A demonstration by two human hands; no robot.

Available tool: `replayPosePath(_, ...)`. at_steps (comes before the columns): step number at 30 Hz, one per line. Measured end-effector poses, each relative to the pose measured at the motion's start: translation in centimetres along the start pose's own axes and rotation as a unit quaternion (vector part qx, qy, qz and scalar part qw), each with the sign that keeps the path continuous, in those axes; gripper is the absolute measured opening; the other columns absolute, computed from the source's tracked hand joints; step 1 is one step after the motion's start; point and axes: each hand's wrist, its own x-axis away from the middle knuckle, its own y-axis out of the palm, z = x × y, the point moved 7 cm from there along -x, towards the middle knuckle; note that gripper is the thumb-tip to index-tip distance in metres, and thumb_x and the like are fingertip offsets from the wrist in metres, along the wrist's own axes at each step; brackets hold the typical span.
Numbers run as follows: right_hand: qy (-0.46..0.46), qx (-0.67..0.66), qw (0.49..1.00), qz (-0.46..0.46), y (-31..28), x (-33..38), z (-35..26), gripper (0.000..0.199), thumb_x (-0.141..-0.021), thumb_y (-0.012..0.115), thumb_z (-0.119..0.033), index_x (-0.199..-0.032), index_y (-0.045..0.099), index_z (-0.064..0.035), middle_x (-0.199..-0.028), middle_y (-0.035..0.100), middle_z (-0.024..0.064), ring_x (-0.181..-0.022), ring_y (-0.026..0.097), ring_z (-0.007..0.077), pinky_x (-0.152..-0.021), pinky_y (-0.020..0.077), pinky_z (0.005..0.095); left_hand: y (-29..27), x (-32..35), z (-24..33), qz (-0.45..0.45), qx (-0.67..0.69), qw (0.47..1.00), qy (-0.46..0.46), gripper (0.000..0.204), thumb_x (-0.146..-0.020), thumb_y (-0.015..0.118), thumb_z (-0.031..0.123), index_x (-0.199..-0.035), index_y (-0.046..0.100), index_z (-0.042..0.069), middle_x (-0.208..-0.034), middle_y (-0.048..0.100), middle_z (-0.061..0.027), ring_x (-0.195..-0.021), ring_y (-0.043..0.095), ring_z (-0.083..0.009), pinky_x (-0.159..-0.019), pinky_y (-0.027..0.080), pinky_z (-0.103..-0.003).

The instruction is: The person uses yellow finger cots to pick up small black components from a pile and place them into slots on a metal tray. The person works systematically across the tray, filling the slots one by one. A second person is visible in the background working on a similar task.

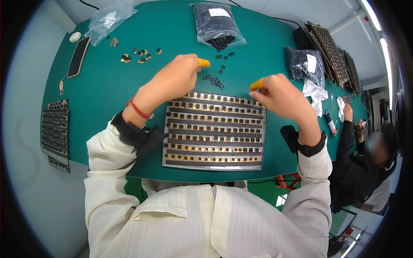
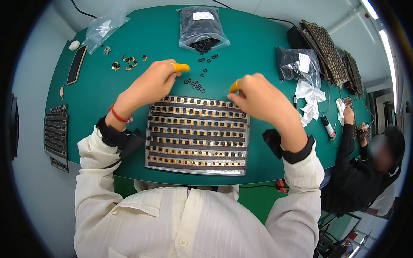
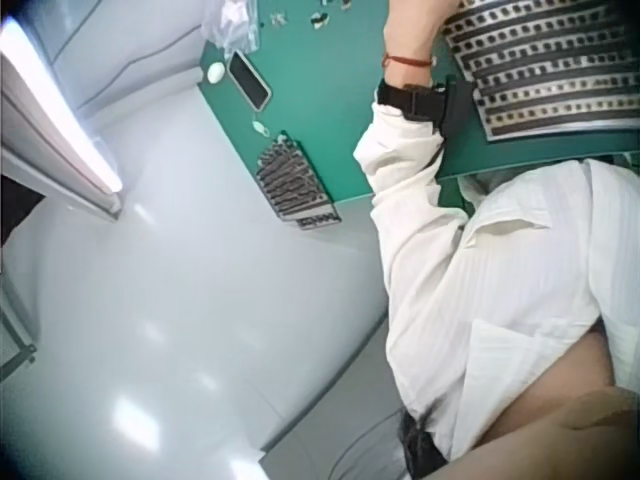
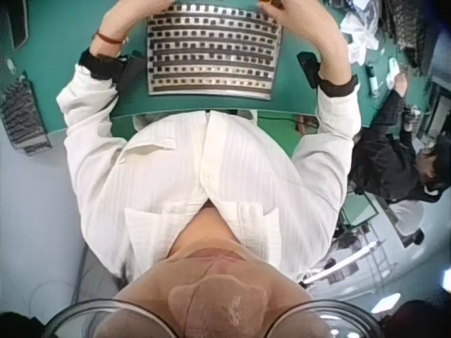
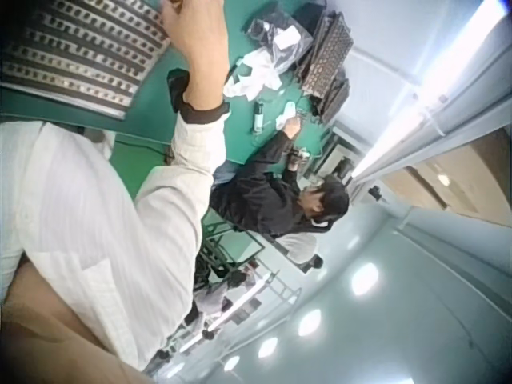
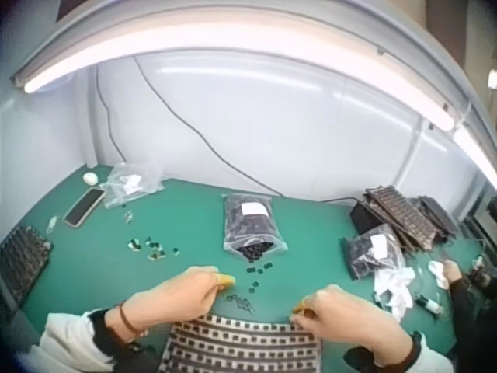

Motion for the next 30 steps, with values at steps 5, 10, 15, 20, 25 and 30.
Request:
replayPosePath(5, 0.006, -0.015, 1.0, -0.005, 1.3, -2.3, 1.3, 0.024, -0.081, 0.074, -0.007, -0.098, 0.07, 0.01, -0.082, 0.071, 0.0221, -0.074, 0.071, 0.0286, -0.068, 0.0561, 0.0336, 0.1, 0.3, -1.5, -0.022, -0.012, 0.997, -0.077, 0.027, -0.083, 0.072, 0.009, -0.105, 0.069, -0.006, -0.085, 0.067, -0.0166, -0.072, 0.064, -0.0248, -0.068, 0.052, -0.033)
replayPosePath(10, 0.025, -0.04, 0.999, -0.012, 3.1, -3.4, 1.0, 0.024, -0.079, 0.076, -0.006, -0.096, 0.07, 0.0087, -0.082, 0.071, 0.02, -0.074, 0.071, 0.0257, -0.068, 0.0561, 0.0334, 1.4, -0.6, -0.8, -0.016, 0.013, 0.998, -0.062, 0.026, -0.078, 0.077, 0.009, -0.097, 0.07, -0.007, -0.079, 0.068, -0.0165, -0.071, 0.066, -0.0233, -0.067, 0.053, -0.033)
replayPosePath(15, 0.023, -0.053, 0.998, 0.001, 4.0, -4.2, 0.4, 0.023, -0.078, 0.078, -0.009, -0.091, 0.07, 0.008, -0.078, 0.071, 0.0179, -0.069, 0.069, 0.0241, -0.065, 0.0549, 0.0327, 1.3, -0.2, 0.0, -0.081, -0.012, 0.992, -0.097, 0.02, -0.079, 0.076, 0.01, -0.089, 0.071, -0.007, -0.077, 0.069, -0.0193, -0.066, 0.068, -0.0273, -0.063, 0.054, -0.034)
replayPosePath(20, 0.033, -0.061, 0.997, 0.019, 4.7, -5.2, -0.2, 0.022, -0.077, 0.077, -0.012, -0.085, 0.071, 0.007, -0.075, 0.069, 0.0216, -0.07, 0.069, 0.0321, -0.066, 0.0551, 0.0376, 0.0, 0.0, 0.1, -0.029, -0.107, 0.988, -0.108, 0.018, -0.083, 0.072, 0.009, -0.093, 0.072, -0.006, -0.08, 0.07, -0.0206, -0.067, 0.069, -0.0286, -0.065, 0.055, -0.035)
replayPosePath(25, 0.033, -0.021, 0.999, 0.014, 4.6, -4.9, -0.8, 0.016, -0.077, 0.074, -0.009, -0.082, 0.071, 0.0064, -0.078, 0.068, 0.0245, -0.073, 0.069, 0.0365, -0.069, 0.0559, 0.0409, -0.7, 1.1, -2.2, 0.03, -0.11, 0.989, -0.089, 0.021, -0.084, 0.07, 0.006, -0.1, 0.071, -0.007, -0.082, 0.071, -0.0196, -0.071, 0.069, -0.0268, -0.068, 0.056, -0.034)
replayPosePath(30, 0.018, -0.043, 0.997, 0.059, 3.7, -4.4, 0.2, 0.012, -0.079, 0.07, -0.003, -0.086, 0.072, 0.0064, -0.079, 0.069, 0.0246, -0.073, 0.07, 0.0362, -0.07, 0.0564, 0.0393, 0.0, 0.8, -0.8, -0.018, -0.007, 0.995, -0.103, 0.024, -0.084, 0.072, 0.009, -0.101, 0.07, -0.009, -0.084, 0.072, -0.0179, -0.073, 0.07, -0.0238, -0.069, 0.056, -0.032)
